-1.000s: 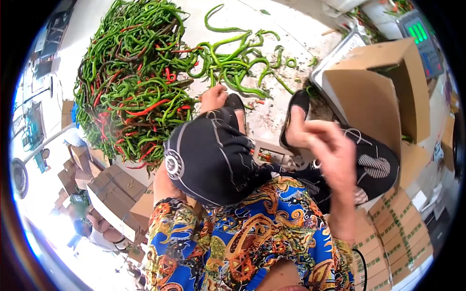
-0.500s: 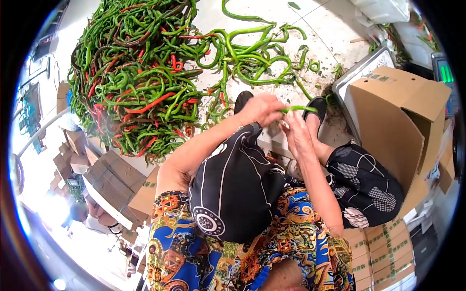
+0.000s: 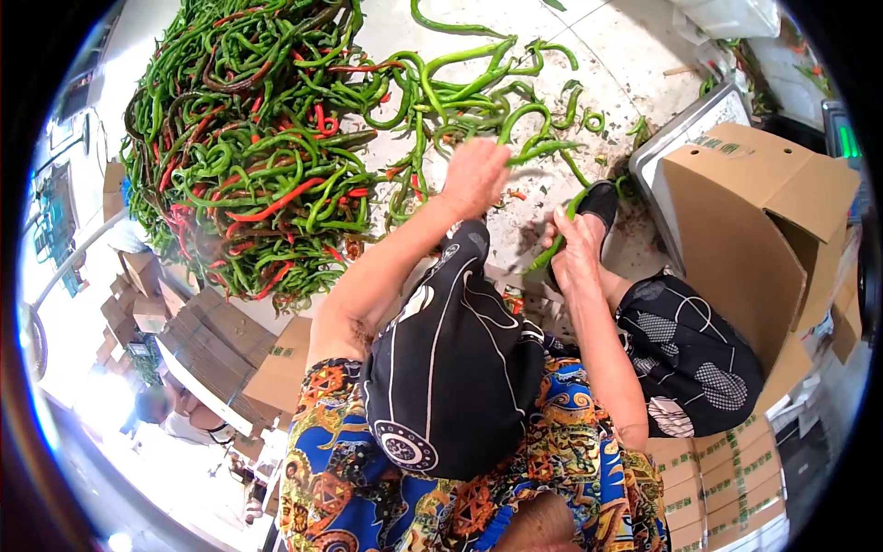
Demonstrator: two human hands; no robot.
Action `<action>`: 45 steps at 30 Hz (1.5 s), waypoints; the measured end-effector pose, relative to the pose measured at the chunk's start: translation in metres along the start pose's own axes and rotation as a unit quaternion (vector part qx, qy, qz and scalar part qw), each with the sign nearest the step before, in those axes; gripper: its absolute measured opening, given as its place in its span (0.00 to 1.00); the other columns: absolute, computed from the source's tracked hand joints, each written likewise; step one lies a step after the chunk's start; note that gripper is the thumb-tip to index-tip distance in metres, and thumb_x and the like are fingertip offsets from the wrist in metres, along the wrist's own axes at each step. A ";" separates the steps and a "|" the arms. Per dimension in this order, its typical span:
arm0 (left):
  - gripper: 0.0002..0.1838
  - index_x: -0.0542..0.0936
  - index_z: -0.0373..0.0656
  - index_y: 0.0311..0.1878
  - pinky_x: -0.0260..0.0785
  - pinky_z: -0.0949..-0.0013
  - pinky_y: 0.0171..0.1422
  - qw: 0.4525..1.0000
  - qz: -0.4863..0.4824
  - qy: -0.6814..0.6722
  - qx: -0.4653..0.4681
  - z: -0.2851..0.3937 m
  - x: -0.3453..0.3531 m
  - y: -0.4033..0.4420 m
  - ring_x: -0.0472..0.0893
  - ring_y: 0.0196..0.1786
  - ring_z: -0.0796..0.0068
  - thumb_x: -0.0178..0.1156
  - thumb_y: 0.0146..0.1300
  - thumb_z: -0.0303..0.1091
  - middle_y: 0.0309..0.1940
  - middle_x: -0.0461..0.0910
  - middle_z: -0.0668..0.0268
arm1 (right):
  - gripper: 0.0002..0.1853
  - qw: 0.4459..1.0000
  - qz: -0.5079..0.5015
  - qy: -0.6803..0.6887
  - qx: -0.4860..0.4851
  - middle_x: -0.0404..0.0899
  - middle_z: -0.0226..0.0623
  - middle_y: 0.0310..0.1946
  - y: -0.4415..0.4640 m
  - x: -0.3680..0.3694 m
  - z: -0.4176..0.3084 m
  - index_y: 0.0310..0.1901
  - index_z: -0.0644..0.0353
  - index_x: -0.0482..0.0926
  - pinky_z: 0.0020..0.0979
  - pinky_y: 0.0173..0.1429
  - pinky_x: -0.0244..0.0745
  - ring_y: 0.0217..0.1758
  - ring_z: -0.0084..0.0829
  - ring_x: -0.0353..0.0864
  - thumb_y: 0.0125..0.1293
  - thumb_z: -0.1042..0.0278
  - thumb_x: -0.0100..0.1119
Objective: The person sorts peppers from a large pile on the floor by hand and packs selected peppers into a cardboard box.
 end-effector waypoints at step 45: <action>0.17 0.73 0.43 0.46 0.71 0.51 0.41 0.990 0.013 0.023 -0.137 -0.028 0.066 0.045 0.76 0.41 0.49 0.64 0.53 0.32 0.39 0.72 0.54 | 0.13 0.999 0.042 0.010 -0.007 0.77 0.38 0.41 0.027 -0.022 0.006 0.53 0.60 0.68 0.31 0.40 0.73 0.38 0.31 0.77 0.68 0.77 0.51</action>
Point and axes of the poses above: each hand's wrist, its own y-axis towards the middle knuckle, its own x-axis out of the palm, z = x × y, the point moved 5 cm from there along y, towards the middle knuckle
